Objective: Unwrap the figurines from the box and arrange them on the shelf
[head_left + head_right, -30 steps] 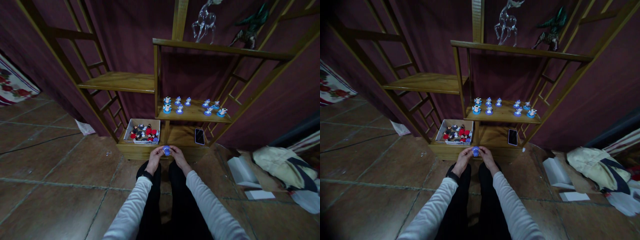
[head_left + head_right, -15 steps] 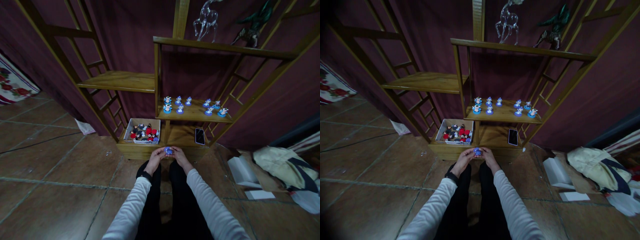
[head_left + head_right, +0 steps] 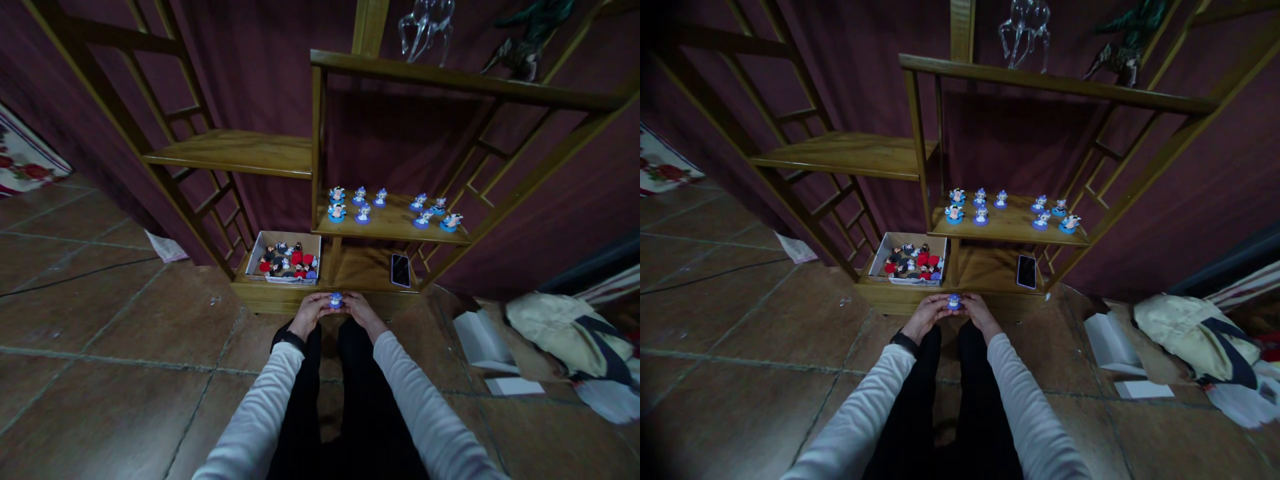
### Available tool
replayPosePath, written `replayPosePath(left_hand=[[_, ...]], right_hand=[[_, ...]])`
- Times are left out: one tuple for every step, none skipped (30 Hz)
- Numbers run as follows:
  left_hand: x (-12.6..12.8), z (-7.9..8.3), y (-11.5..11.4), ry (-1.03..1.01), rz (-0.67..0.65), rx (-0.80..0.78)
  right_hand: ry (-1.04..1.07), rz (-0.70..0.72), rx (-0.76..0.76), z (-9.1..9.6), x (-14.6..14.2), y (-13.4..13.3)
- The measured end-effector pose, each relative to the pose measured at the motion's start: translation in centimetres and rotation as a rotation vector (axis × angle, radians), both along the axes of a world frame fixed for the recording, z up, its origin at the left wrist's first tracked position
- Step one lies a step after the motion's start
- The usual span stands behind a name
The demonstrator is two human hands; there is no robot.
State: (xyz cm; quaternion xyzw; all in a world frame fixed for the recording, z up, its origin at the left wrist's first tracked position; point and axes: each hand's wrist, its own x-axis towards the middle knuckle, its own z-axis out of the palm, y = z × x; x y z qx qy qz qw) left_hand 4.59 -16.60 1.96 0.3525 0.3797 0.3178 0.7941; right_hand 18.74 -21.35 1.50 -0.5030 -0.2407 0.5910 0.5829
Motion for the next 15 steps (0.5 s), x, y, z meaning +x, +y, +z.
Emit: replayPosePath(left_hand=[[0.1, -0.1, 0.1, 0.005, 0.009, -0.006], [0.2, -0.1, 0.2, 0.009, 0.021, -0.016], [0.2, -0.2, 0.3, 0.01, 0.037, -0.031], [0.3, -0.3, 0.4, 0.006, 0.056, -0.048], [0.4, -0.3, 0.4, -0.003, 0.077, -0.067], [0.4, -0.3, 0.5, -0.016, 0.1, -0.085], [0.5, -0.4, 0.6, -0.03, 0.124, -0.101], [0.5, -0.4, 0.6, -0.042, 0.144, -0.111], [0.6, -0.5, 0.6, -0.049, 0.159, -0.113], [0.6, -0.5, 0.6, -0.053, 0.165, -0.108], [0.5, -0.6, 0.5, -0.056, 0.162, -0.099], [0.5, -0.6, 0.4, -0.059, 0.152, -0.09], [0.4, -0.5, 0.4, -0.063, 0.136, -0.081], [0.3, -0.5, 0.3, -0.069, 0.119, -0.072], [0.1, -0.4, 0.2, -0.077, 0.098, -0.065]], right_hand=[[-0.007, -0.007, -0.009, 0.0, -0.1, 0.1], [-0.011, -0.014, -0.014, -0.1, -0.1, 0.2], [-0.009, -0.019, -0.011, -0.1, -0.2, 0.2], [-0.001, -0.022, -0.001, -0.1, -0.3, 0.2], [0.015, -0.023, 0.013, -0.1, -0.3, 0.2], [0.036, -0.023, 0.029, 0.0, -0.4, 0.1], [0.058, -0.018, 0.043, 0.0, -0.4, 0.0], [0.077, -0.012, 0.056, 0.2, -0.4, -0.1], [0.088, -0.003, 0.069, 0.3, -0.4, -0.2], [0.09, 0.009, 0.084, 0.5, -0.4, -0.4], [0.081, 0.023, 0.098, 0.7, -0.4, -0.6], [0.065, 0.036, 0.11, 0.8, -0.5, -0.7], [0.044, 0.045, 0.118, 1.0, -0.5, -0.8], [0.022, 0.05, 0.122, 1.0, -0.6, -0.9], [0.003, 0.05, 0.122, 1.1, -0.6, -0.9]])
